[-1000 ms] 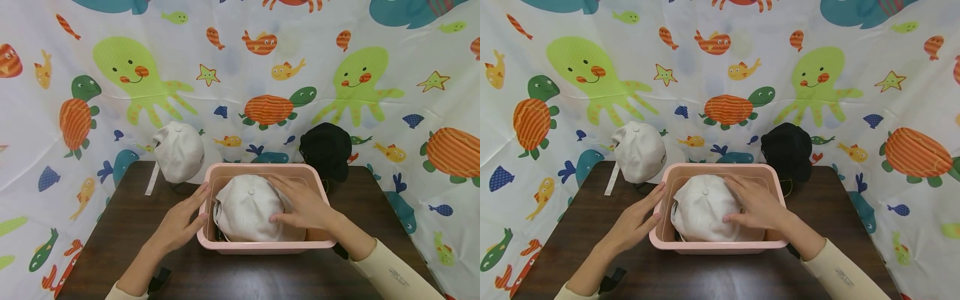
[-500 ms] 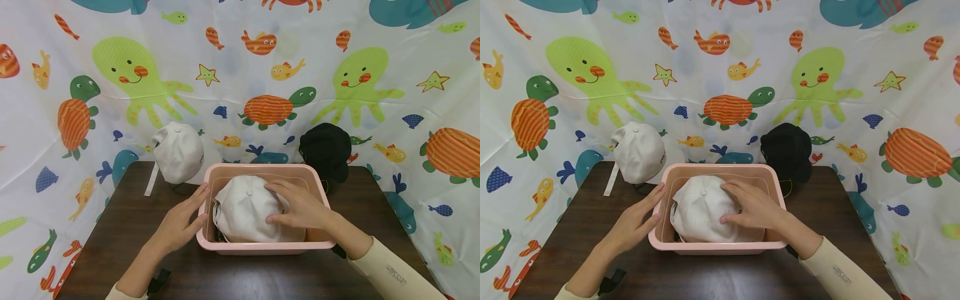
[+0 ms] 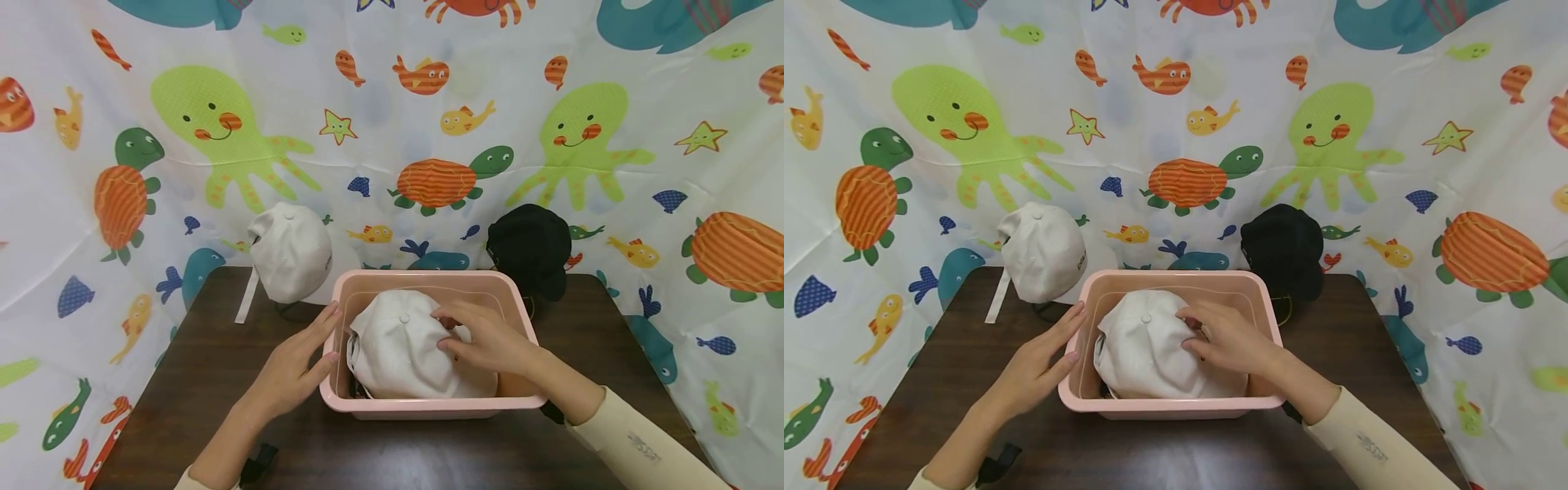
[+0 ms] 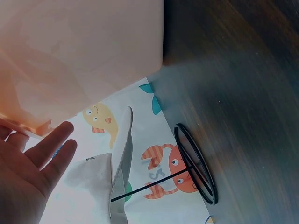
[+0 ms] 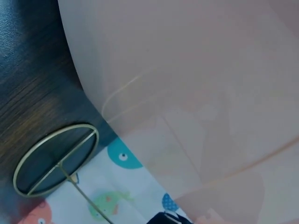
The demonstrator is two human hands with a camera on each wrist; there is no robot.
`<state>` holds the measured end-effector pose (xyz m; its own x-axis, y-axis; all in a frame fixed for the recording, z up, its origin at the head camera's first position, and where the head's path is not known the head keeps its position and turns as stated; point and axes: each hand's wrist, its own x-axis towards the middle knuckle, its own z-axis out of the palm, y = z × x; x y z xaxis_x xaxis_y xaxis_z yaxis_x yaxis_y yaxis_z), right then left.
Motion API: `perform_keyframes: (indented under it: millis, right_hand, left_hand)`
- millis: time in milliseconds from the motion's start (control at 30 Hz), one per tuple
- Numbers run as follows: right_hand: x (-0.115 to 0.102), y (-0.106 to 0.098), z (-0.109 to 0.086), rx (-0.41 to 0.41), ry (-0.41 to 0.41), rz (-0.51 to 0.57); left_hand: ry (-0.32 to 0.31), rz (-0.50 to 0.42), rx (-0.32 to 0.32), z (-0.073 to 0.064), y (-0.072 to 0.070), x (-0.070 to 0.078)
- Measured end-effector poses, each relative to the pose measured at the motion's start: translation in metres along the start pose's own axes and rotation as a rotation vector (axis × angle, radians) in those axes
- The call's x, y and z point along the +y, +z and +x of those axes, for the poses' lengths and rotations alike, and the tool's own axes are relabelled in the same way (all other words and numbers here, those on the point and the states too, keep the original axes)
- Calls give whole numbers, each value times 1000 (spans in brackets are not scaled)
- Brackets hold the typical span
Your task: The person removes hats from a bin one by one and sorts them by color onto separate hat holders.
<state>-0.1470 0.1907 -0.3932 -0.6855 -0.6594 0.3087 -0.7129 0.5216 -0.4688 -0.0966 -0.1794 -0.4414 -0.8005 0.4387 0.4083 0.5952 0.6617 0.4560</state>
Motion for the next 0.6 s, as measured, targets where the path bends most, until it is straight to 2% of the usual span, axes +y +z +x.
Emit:
perform_keyframes:
  millis: [233,600]
  right_hand:
    - [0,1,-2,7,-17,49]
    - [3,2,-1,83,-26,149]
  left_hand:
    - [2,4,9,-1,1,0]
    - [-5,3,7,-1,1,-1]
